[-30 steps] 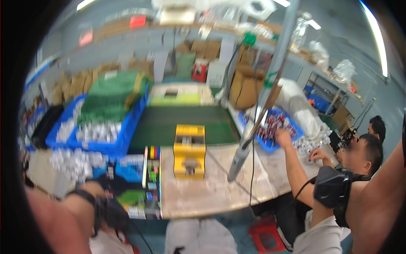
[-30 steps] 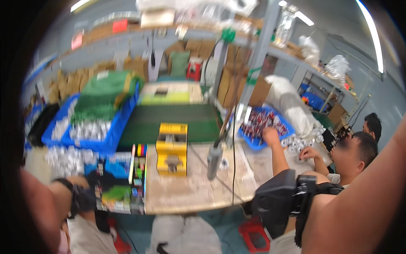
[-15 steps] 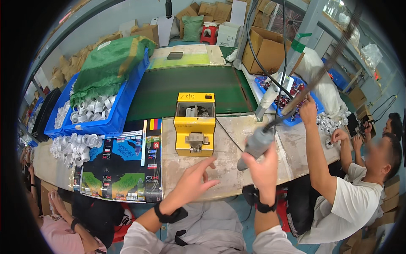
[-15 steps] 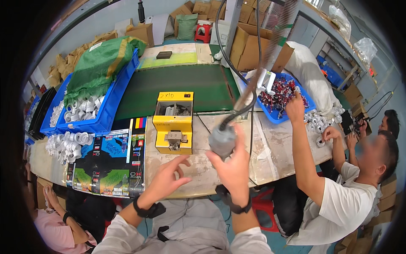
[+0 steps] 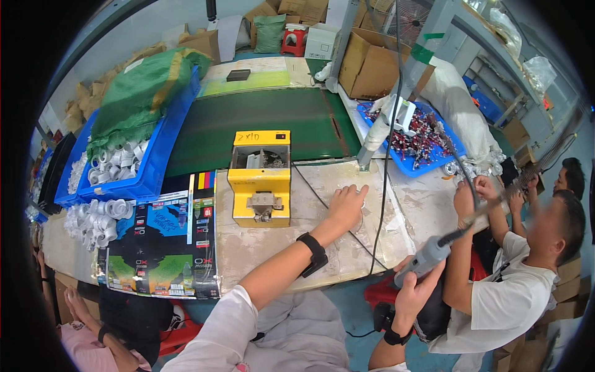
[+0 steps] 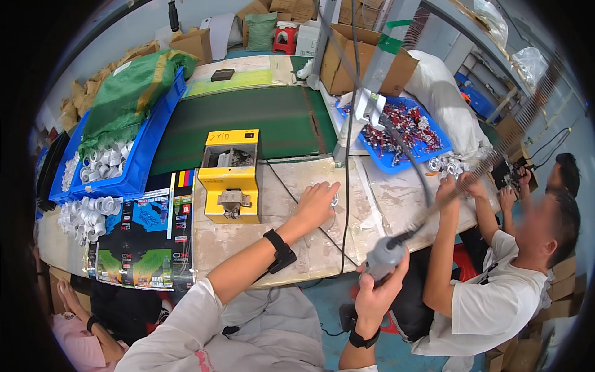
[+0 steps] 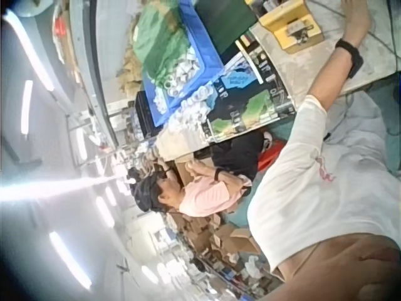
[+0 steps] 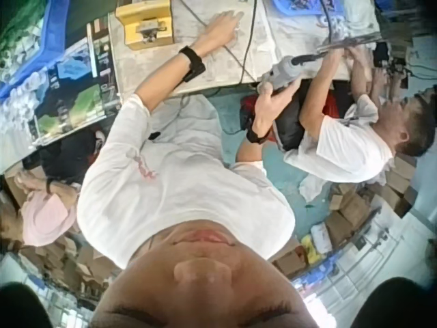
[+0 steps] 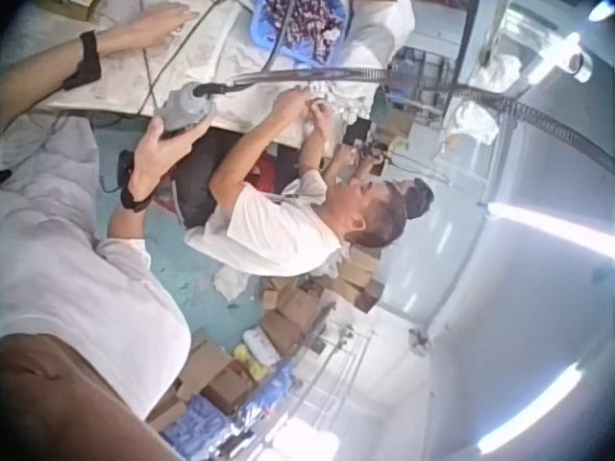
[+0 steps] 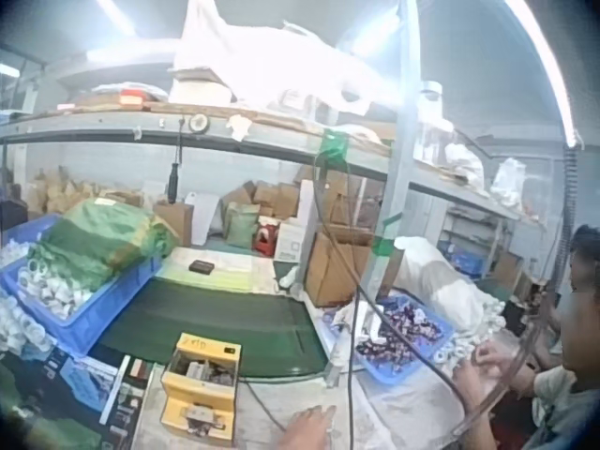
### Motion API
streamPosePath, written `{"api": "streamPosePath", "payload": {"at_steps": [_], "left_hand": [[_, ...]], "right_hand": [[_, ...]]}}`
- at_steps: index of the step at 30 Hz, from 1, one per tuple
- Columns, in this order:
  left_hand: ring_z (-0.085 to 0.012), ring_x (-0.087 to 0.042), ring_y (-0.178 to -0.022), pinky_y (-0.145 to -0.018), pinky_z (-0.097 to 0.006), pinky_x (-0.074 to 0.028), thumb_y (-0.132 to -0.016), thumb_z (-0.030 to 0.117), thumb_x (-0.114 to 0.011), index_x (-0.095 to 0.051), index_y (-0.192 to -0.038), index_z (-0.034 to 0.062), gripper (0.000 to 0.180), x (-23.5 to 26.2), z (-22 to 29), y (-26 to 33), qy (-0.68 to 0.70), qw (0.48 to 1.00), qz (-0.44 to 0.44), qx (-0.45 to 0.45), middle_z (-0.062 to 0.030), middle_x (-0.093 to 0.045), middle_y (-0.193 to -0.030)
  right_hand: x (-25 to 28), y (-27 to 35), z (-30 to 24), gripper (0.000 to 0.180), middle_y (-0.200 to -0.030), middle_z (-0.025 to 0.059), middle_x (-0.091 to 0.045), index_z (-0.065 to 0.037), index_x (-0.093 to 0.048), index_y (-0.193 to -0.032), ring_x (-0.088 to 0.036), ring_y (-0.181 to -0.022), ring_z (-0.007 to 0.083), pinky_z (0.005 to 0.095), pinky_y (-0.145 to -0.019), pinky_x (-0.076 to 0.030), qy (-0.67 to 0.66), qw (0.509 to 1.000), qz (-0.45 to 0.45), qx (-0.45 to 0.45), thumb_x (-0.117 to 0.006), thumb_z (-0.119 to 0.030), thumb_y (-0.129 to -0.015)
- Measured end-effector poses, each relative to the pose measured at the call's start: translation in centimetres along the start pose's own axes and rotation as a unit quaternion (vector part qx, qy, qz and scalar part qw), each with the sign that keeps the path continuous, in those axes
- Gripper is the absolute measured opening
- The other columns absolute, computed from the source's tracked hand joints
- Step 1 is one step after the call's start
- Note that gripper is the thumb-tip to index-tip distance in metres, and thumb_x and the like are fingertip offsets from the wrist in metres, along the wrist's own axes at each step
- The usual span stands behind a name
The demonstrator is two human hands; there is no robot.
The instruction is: Assembling an electronic component by inserting a circuit board into a housing and using an electric screwdriver on a factory line.
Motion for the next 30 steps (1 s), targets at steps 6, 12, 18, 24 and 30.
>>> {"api": "streamPosePath", "payload": {"at_steps": [6, 12, 18, 24, 30], "left_hand": [[-0.0357, -0.056, -0.103, -0.087, -0.042, -0.046, -0.065, 0.005, -0.075, -0.054, -0.116, 0.0048, 0.055, 2.4, -0.9, 2.4, 0.107, 0.988, 0.109, -0.024, -0.0148, -0.058, -0.114], [-0.0365, -0.056, -0.104, -0.088, -0.042, -0.047, -0.067, 0.003, -0.074, -0.053, -0.115, 0.0027, 0.052, 11.9, -0.4, 14.7, 0.183, 0.978, 0.096, -0.010, -0.0155, -0.057, -0.111], [-0.0349, -0.056, -0.100, -0.086, -0.039, -0.048, -0.064, 0.000, -0.076, -0.056, -0.112, 0.0041, 0.052, 14.6, -4.3, 24.8, 0.178, 0.978, 0.062, 0.091, -0.0131, -0.053, -0.115], [-0.0321, -0.059, -0.105, -0.086, -0.036, -0.050, -0.060, -0.001, -0.079, -0.059, -0.108, 0.0032, 0.052, 14.6, -6.9, 27.8, 0.168, 0.965, 0.122, 0.158, -0.0130, -0.058, -0.117], [-0.0326, -0.060, -0.107, -0.089, -0.037, -0.050, -0.060, 0.000, -0.081, -0.060, -0.105, 0.0023, 0.049, 13.8, -7.9, 28.3, 0.182, 0.962, 0.150, 0.141, -0.0140, -0.060, -0.119]], "right_hand": [[-0.4, 1.7, -1.0, 0.063, -0.080, 0.0110, -0.055, 0.000, -0.031, -0.129, -0.053, -0.060, 0.0147, 0.0278, -0.059, -0.047, -0.014, 0.998, 0.044, 0.045, -0.058, 0.004, -0.072], [-5.2, 0.4, -1.3, 0.069, -0.069, 0.0104, -0.054, 0.003, -0.030, -0.126, -0.049, -0.053, 0.0136, 0.0240, -0.050, -0.040, -0.117, 0.986, -0.092, 0.076, -0.063, -0.043, -0.086], [-17.7, -0.4, -1.8, 0.087, -0.066, 0.0094, -0.053, -0.004, -0.026, -0.126, -0.050, -0.053, 0.0183, 0.0283, -0.050, -0.043, -0.361, 0.896, -0.259, -0.026, -0.062, -0.068, -0.078], [-25.1, -1.4, -0.4, 0.089, -0.064, 0.0046, -0.047, -0.010, -0.022, -0.135, -0.049, -0.052, 0.0162, 0.0317, -0.053, -0.044, -0.292, 0.901, -0.315, 0.062, -0.043, -0.077, -0.081], [-27.2, -1.0, 0.2, 0.104, -0.062, 0.0061, -0.053, 0.002, -0.025, -0.126, -0.050, -0.048, 0.0142, 0.0255, -0.049, -0.043, -0.280, 0.922, -0.257, 0.072, -0.053, -0.081, -0.070]]}}
Point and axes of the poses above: each hand's wrist, its own y-axis away from the middle knuckle, its own x-axis out of the back of the hand, z = x × y, the point moved 2 cm from there along -y, towards the middle knuckle
